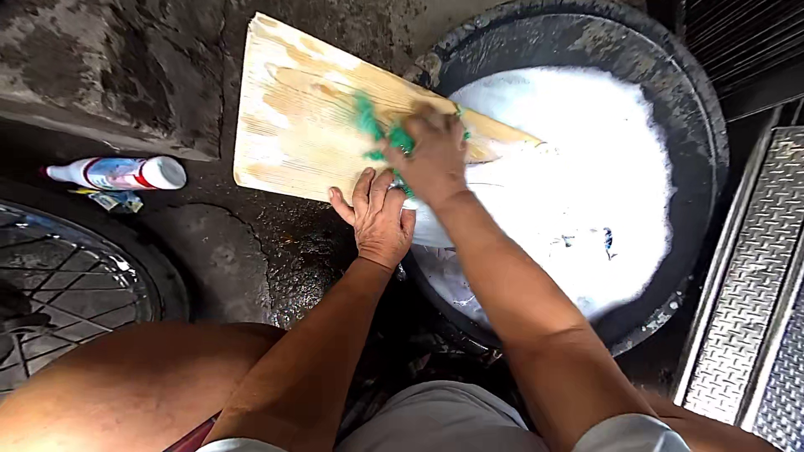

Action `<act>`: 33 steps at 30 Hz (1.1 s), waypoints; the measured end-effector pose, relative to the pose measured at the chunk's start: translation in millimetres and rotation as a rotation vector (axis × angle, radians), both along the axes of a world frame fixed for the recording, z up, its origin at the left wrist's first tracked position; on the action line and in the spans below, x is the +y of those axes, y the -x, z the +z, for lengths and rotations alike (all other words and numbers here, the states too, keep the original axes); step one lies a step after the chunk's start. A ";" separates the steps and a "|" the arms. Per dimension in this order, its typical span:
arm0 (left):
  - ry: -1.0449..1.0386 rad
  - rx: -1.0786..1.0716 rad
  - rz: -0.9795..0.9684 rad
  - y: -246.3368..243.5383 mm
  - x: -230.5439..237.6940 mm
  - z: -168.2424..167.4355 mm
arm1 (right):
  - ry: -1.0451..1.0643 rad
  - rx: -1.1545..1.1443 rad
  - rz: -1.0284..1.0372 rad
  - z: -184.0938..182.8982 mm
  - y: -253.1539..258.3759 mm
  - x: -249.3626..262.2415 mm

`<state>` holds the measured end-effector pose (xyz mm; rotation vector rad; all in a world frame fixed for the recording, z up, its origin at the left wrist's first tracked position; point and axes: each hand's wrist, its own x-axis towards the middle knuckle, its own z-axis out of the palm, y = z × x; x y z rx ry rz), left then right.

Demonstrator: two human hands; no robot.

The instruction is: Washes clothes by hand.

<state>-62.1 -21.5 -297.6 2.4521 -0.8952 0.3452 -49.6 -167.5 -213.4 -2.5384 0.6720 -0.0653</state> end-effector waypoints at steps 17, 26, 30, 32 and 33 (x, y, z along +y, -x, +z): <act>0.023 0.031 -0.057 0.8 5.2 -1.0 | 0.204 0.079 -0.261 -74.2 172.3 -75.4; -0.013 0.009 -0.052 -3.4 2.7 3.3 | -0.034 -0.125 -0.191 -50.6 87.9 -17.6; -0.016 -0.017 -0.066 -2.2 4.2 0.7 | 0.111 -0.067 -0.180 -64.4 100.3 -70.1; -0.016 -0.009 -0.061 -1.8 3.5 0.7 | 0.125 0.120 -0.420 -65.4 122.0 -132.6; -0.014 -0.008 -0.052 -2.6 3.1 0.3 | 0.112 0.169 -0.553 -67.2 128.1 -156.5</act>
